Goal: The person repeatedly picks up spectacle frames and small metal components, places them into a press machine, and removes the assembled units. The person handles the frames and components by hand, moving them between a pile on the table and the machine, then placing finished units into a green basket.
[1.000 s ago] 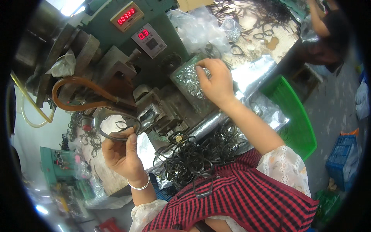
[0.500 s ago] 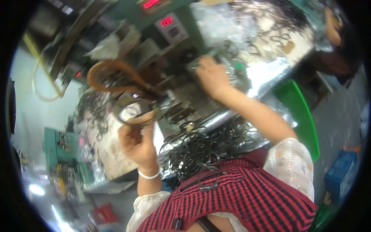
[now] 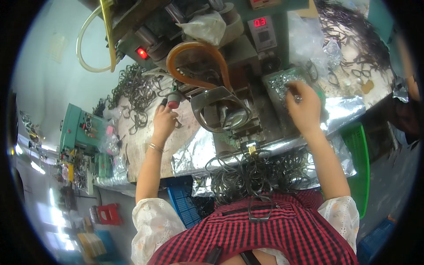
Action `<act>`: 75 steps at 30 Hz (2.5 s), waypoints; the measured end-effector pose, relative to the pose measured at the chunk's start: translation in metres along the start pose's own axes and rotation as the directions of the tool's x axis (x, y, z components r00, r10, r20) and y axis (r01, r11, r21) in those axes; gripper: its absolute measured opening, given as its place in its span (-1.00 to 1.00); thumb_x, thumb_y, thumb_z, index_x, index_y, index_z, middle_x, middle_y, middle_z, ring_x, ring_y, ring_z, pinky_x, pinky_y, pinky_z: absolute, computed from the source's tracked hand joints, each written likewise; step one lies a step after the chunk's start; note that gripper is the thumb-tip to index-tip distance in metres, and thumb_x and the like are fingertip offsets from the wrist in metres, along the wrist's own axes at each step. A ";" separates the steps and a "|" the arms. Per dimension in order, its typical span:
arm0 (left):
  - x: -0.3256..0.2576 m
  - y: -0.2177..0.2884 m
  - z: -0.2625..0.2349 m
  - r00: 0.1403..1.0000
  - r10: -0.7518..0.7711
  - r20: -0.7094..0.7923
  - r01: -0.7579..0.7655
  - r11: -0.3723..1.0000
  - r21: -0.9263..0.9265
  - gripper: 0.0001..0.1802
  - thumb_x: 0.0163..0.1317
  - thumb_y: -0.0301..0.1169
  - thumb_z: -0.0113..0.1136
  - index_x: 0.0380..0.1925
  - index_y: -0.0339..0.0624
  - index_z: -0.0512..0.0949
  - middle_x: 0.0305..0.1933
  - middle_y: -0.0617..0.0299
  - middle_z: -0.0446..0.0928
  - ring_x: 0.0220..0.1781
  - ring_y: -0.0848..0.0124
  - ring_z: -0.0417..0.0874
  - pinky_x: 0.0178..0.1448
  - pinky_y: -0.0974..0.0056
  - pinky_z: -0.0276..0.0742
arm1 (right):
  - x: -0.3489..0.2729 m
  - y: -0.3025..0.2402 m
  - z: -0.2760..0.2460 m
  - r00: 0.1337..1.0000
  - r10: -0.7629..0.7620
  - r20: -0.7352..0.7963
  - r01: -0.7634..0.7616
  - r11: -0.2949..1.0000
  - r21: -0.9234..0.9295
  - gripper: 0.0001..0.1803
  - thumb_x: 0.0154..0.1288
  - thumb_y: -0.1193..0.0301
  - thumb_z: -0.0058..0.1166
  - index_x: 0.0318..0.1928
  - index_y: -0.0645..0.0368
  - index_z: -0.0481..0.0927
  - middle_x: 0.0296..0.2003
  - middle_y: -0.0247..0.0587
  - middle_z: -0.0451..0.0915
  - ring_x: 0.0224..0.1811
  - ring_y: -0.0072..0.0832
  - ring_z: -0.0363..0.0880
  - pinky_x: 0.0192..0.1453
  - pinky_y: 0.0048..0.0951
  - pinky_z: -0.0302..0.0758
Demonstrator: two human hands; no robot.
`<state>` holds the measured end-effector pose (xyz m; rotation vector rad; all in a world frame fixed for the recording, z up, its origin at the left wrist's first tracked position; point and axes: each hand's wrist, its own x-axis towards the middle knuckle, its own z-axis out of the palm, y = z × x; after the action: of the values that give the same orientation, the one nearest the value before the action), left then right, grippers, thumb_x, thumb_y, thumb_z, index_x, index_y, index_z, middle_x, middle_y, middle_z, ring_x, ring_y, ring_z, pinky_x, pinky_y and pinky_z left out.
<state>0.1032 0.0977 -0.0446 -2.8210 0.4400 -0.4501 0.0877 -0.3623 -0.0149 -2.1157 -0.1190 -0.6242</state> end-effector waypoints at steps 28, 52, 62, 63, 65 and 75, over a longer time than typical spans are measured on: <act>-0.033 0.070 -0.038 0.704 -0.534 0.468 0.283 -0.393 -0.875 -0.78 0.39 -0.31 0.08 -0.26 -0.27 0.47 -0.34 0.24 0.49 -0.34 0.46 0.50 -0.29 0.39 0.46 | -0.005 -0.069 0.013 0.993 -0.113 0.041 0.081 0.884 0.461 -0.67 0.14 0.54 0.22 -0.03 0.25 0.62 -0.19 -0.16 0.67 -0.18 -0.43 0.65 -0.04 -0.45 0.53; 0.008 0.197 -0.201 0.875 -0.412 -0.256 -0.266 0.034 -0.963 -0.84 0.08 -0.70 0.29 -0.35 -0.34 0.51 -0.34 0.06 0.65 -0.19 0.28 0.70 -0.07 0.28 0.58 | -0.013 -0.009 -0.003 0.985 -0.160 0.068 0.174 0.891 -0.420 -0.71 0.05 0.46 0.24 -0.13 0.10 0.65 0.06 -0.05 0.55 0.28 -0.13 0.38 0.26 -0.19 0.41; 0.015 0.204 -0.194 0.881 -0.381 -0.281 -0.223 0.189 -0.956 -0.83 0.07 -0.70 0.31 -0.32 -0.41 0.55 -0.38 0.06 0.65 -0.28 0.35 0.71 -0.15 0.35 0.56 | 0.003 0.032 -0.004 0.990 -0.094 -0.106 0.074 0.982 -0.175 -0.90 0.08 0.39 0.20 -0.38 0.11 0.65 -0.19 -0.21 0.62 -0.03 -0.19 0.53 0.00 -0.22 0.47; 0.015 0.205 -0.196 0.884 -0.385 -0.265 -0.201 0.198 -0.959 -0.83 0.07 -0.70 0.31 -0.32 -0.41 0.55 -0.38 0.07 0.65 -0.28 0.36 0.71 -0.15 0.35 0.56 | 0.002 0.031 -0.005 0.991 -0.077 -0.109 0.061 0.987 -0.146 -0.90 0.09 0.38 0.19 -0.37 0.11 0.65 -0.23 -0.21 0.63 -0.07 -0.19 0.55 -0.03 -0.22 0.47; 0.016 0.205 -0.196 0.886 -0.379 -0.266 -0.224 0.153 -0.963 -0.84 0.07 -0.70 0.30 -0.33 -0.40 0.56 -0.36 0.07 0.66 -0.26 0.36 0.72 -0.14 0.35 0.57 | 0.003 0.019 -0.009 0.992 -0.071 -0.106 0.058 0.991 -0.116 -0.88 0.11 0.37 0.17 -0.37 0.12 0.64 -0.31 -0.19 0.64 -0.16 -0.18 0.57 -0.08 -0.21 0.48; -0.055 0.170 -0.165 0.372 -0.662 -0.651 -0.235 0.611 -0.756 -0.79 0.34 -0.62 -0.08 -0.05 -0.47 0.38 -0.05 -0.18 0.53 0.00 0.08 0.59 0.25 0.04 0.50 | -0.017 0.028 -0.019 0.983 0.174 -0.057 -0.159 0.966 0.204 -0.79 0.19 0.47 0.17 -0.15 0.22 0.68 -0.32 -0.19 0.69 -0.26 -0.48 0.63 -0.11 -0.47 0.51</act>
<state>-0.0460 -0.0734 0.0441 -3.0150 0.4212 -2.5968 0.0743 -0.3914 -0.0351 -1.8842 0.0369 -0.5654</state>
